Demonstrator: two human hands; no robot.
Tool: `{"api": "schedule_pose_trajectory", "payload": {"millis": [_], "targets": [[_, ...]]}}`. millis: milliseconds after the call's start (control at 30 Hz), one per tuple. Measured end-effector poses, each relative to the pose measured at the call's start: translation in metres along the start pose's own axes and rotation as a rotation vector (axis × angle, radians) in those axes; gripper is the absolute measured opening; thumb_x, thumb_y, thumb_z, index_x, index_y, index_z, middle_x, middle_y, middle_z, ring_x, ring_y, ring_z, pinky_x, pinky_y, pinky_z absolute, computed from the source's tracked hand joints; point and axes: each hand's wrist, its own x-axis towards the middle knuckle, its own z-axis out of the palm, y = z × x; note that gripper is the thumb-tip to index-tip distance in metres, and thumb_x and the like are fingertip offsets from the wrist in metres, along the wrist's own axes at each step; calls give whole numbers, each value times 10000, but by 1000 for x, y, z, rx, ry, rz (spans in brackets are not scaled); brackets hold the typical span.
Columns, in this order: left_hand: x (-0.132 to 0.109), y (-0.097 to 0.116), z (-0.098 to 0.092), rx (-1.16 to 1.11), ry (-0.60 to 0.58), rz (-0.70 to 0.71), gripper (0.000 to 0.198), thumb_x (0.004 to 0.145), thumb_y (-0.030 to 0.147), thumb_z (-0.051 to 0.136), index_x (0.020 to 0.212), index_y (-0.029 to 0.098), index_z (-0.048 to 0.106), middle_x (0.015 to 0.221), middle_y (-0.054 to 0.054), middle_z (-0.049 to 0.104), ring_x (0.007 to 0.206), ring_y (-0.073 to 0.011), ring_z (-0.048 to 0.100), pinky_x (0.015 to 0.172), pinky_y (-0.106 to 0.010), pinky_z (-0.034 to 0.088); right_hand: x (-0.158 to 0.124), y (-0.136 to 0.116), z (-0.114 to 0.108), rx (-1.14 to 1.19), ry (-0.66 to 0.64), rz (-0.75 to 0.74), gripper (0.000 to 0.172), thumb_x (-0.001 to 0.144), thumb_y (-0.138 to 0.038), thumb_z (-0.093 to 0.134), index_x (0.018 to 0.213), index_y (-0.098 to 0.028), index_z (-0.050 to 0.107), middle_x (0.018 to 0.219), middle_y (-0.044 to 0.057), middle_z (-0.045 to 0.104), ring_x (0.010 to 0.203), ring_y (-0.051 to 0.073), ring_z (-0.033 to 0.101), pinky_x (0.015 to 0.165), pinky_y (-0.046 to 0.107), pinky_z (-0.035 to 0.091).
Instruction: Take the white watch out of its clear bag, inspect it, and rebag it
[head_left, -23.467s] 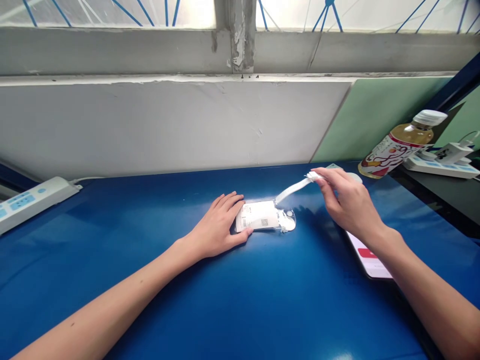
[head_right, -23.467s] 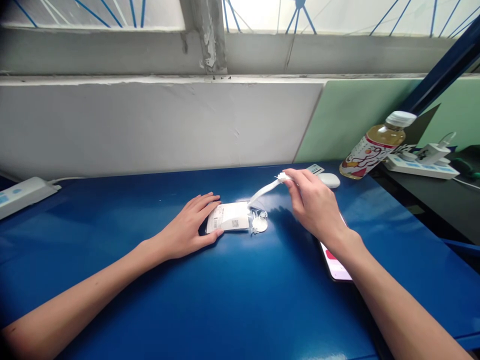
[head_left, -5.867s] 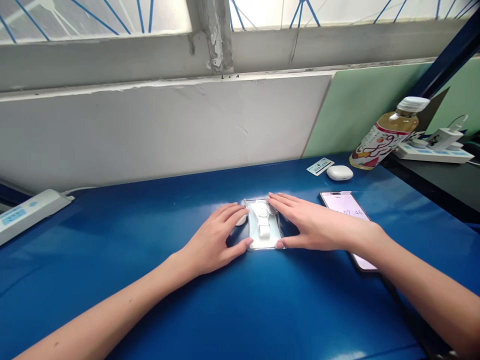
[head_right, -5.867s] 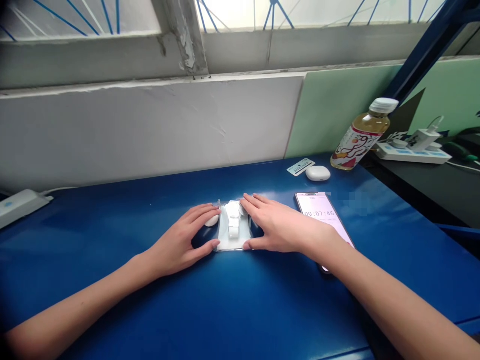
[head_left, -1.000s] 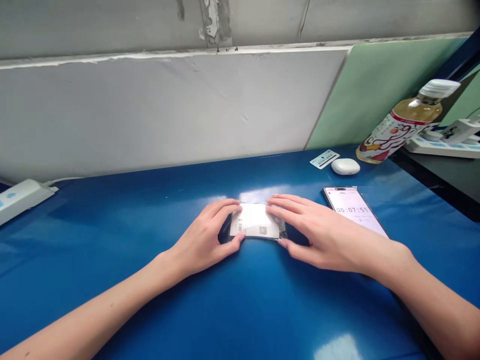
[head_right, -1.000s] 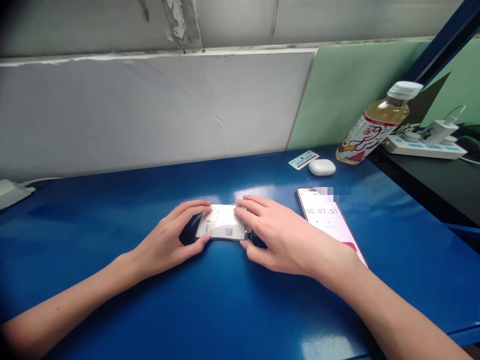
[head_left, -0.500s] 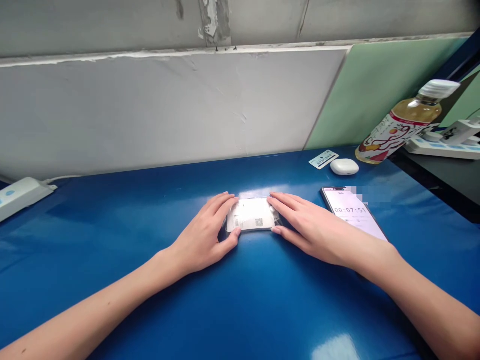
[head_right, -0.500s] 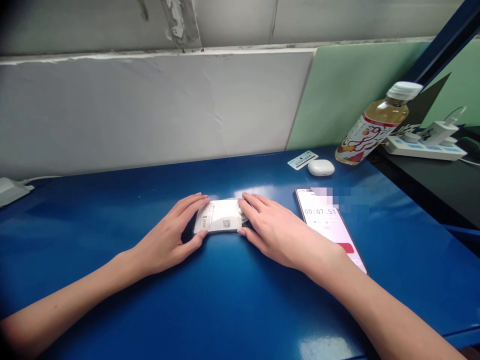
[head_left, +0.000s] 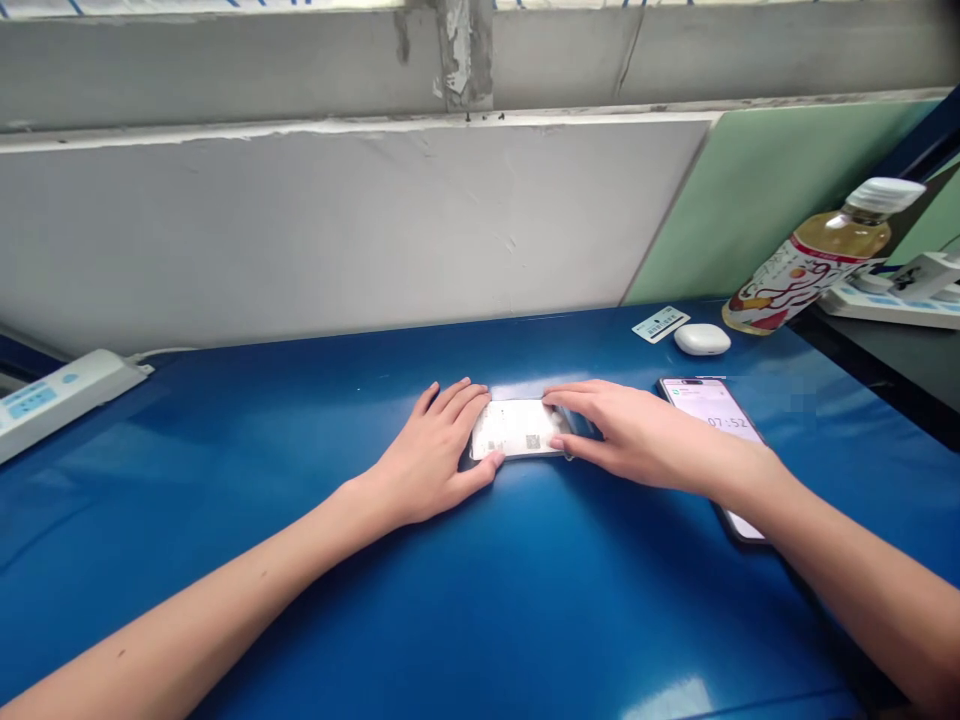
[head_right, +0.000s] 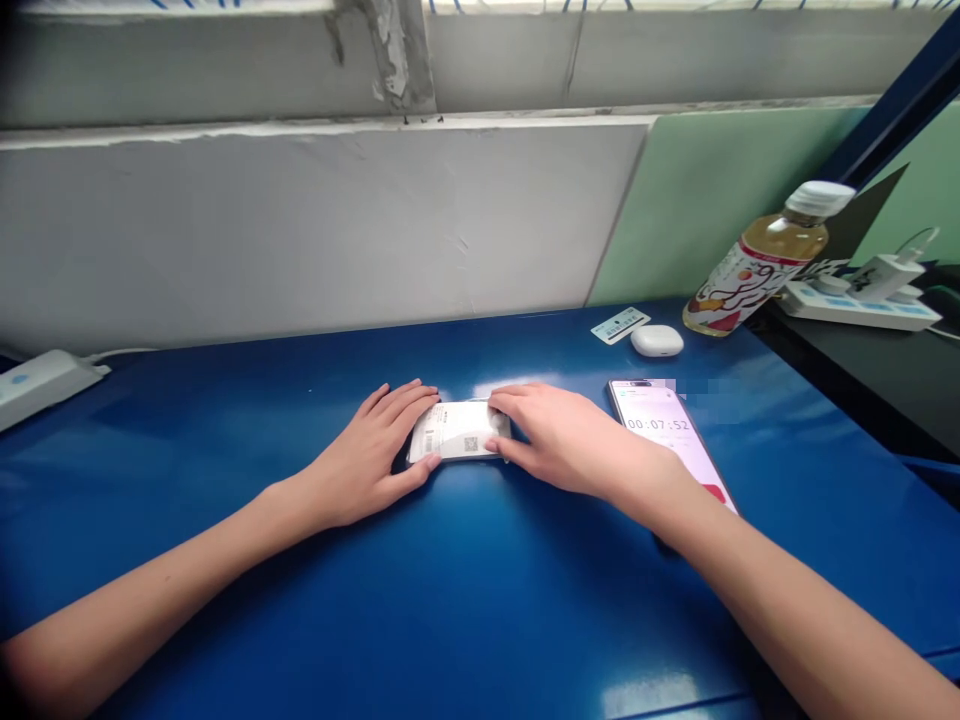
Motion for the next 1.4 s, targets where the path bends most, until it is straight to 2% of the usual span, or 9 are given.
{"api": "schedule_pose_trajectory", "payload": {"millis": [200, 433, 633, 833, 1000, 1133, 1300, 1400], "targets": [[0, 0, 1, -4, 23, 12, 588, 977, 468, 441, 1453, 124, 413, 1515, -169, 463, 1461, -345, 329, 1204, -578, 213, 5, 4, 9, 1, 68, -8, 420, 926, -408, 592, 1265, -162, 621, 1296, 140, 657, 1214, 320, 590, 995, 469, 513], [-1, -2, 2, -14, 38, 18, 592, 952, 484, 475, 1425, 129, 452, 1501, -166, 479, 1454, -351, 339, 1207, -580, 206, 0, -7, 14, -5, 141, 32, 418, 982, -456, 487, 1210, -143, 645, 1188, 138, 691, 1107, 305, 620, 955, 482, 524], [0, -4, 4, 5, 10, 31, 629, 970, 475, 451, 1514, 169, 379, 1563, -148, 402, 1476, -363, 292, 1204, -603, 189, -3, -5, 18, -36, 160, -38, 346, 1012, -263, 389, 1220, -124, 628, 1236, 165, 693, 1148, 298, 640, 949, 450, 537], [0, -3, 4, 5, 0, 19, 622, 962, 475, 457, 1500, 167, 409, 1560, -152, 403, 1473, -365, 295, 1202, -604, 196, -4, -7, 18, -80, 114, -65, 320, 964, -134, 412, 1232, -126, 586, 1285, 189, 671, 1185, 316, 644, 897, 427, 561], [1, -2, 3, 21, -5, 26, 629, 951, 472, 465, 1489, 150, 418, 1558, -166, 403, 1475, -362, 294, 1204, -603, 185, -1, -10, 17, -150, 55, -62, 229, 940, -135, 451, 1107, -121, 607, 1208, 202, 693, 1111, 334, 676, 841, 415, 566], [0, -2, 3, 10, 10, 34, 620, 936, 466, 490, 1471, 157, 437, 1545, -165, 420, 1469, -374, 301, 1200, -612, 189, -3, -10, 17, -204, 39, -63, 263, 944, -115, 416, 1142, -87, 587, 1224, 240, 678, 1087, 332, 683, 834, 400, 551], [0, -3, 2, 20, 7, 41, 614, 924, 450, 485, 1445, 126, 451, 1540, -182, 423, 1466, -380, 303, 1197, -614, 200, -6, -9, 14, -81, 35, -14, 304, 938, -116, 420, 1193, -162, 579, 1099, 124, 738, 903, 248, 726, 739, 325, 547], [0, -3, 2, 22, 4, 40, 614, 920, 452, 485, 1429, 111, 453, 1538, -188, 426, 1466, -376, 304, 1200, -609, 200, -6, -6, 14, -71, 110, -25, 339, 929, -115, 424, 1222, -158, 588, 1206, 134, 717, 1008, 263, 716, 816, 365, 571]]}}
